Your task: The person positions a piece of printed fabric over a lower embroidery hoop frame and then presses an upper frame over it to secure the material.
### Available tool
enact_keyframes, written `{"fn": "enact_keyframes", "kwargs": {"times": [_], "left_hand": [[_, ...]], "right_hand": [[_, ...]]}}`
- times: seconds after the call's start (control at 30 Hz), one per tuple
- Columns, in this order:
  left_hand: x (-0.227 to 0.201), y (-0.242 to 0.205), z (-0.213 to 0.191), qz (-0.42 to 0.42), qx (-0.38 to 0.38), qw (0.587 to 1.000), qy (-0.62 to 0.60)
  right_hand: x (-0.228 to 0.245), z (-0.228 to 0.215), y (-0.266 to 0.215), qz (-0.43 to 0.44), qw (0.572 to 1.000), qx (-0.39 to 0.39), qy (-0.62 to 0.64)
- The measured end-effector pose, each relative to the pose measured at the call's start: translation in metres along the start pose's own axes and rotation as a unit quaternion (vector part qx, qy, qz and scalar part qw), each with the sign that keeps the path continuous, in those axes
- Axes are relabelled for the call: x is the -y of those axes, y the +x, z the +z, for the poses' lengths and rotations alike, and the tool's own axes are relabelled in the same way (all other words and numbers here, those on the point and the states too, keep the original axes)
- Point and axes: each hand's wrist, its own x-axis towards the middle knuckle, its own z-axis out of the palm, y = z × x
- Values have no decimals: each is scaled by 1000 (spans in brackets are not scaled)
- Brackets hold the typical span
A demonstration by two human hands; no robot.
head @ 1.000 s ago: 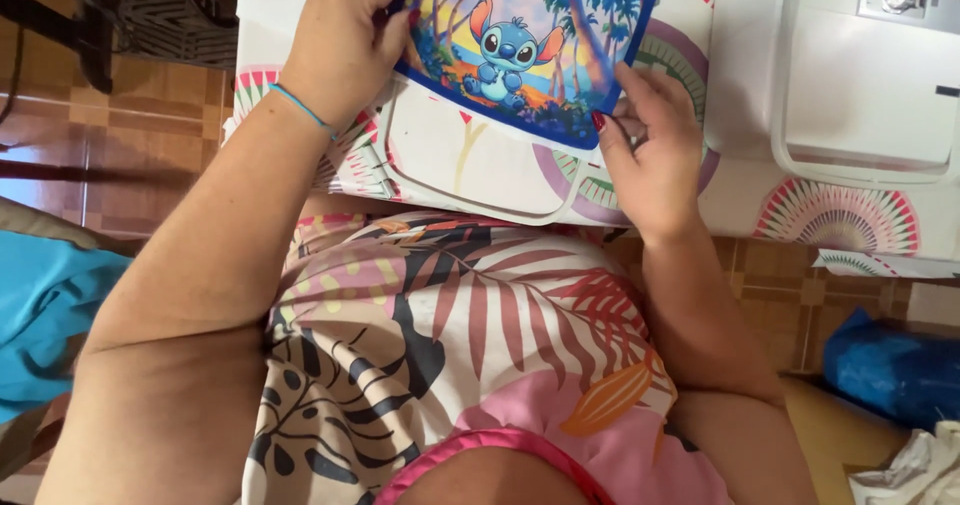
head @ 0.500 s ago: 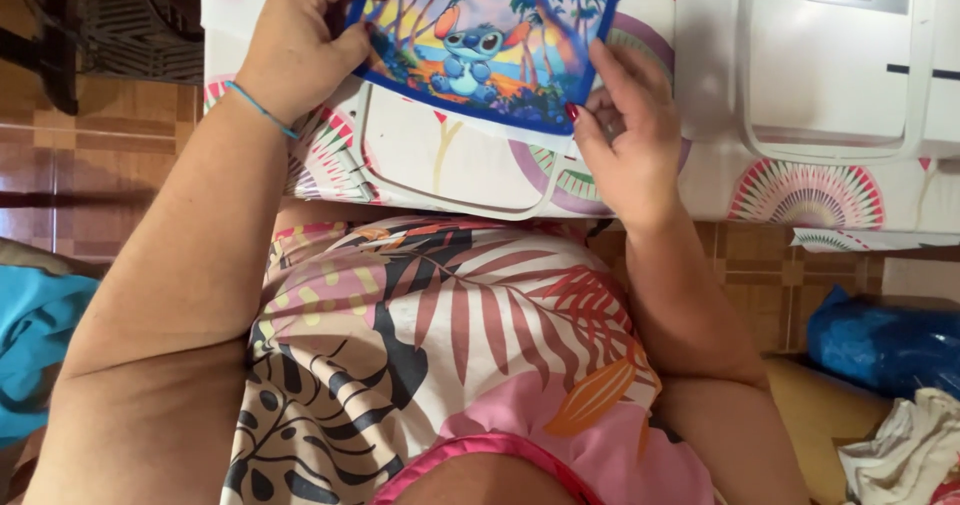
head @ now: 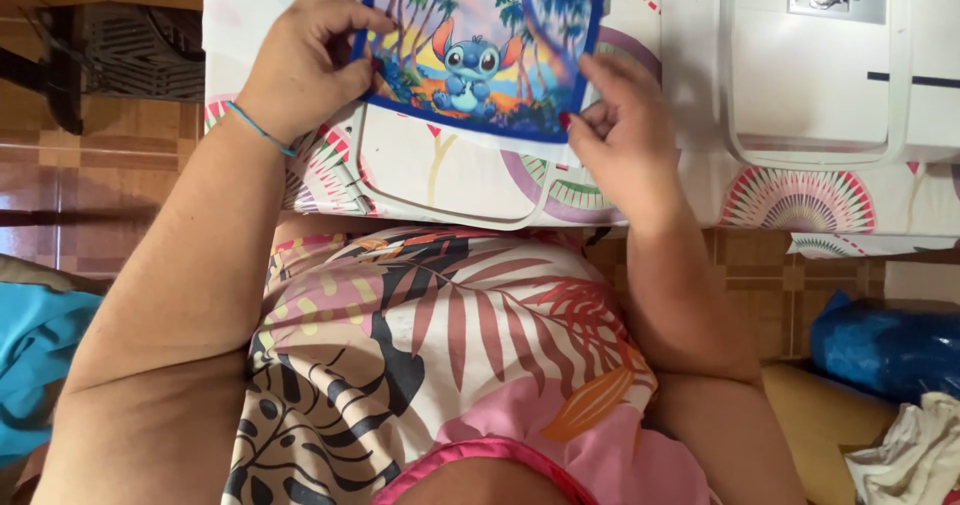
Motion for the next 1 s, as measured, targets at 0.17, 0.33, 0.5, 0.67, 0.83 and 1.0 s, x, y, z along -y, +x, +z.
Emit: {"fn": "enact_keyframes", "kwargs": {"times": [0.17, 0.33, 0.5, 0.67, 0.83, 1.0], "left_hand": [[-2, -2, 0, 29, 30, 997, 59], [2, -1, 0, 13, 28, 999, 45], [0, 0, -1, 6, 29, 999, 40], [2, -1, -2, 12, 30, 999, 39], [5, 0, -1, 22, 30, 998, 54], [3, -1, -1, 17, 33, 998, 55]], "right_hand": [[-8, 11, -8, -8, 995, -2, -100], [-6, 11, -12, 13, 996, -26, -83], [-8, 13, -17, -43, 996, -43, -67], [-3, 12, -21, -86, 994, -69, -13], [-3, 14, -24, -91, 993, -69, -17], [-4, 15, -27, -104, 991, -80, -24]]}}
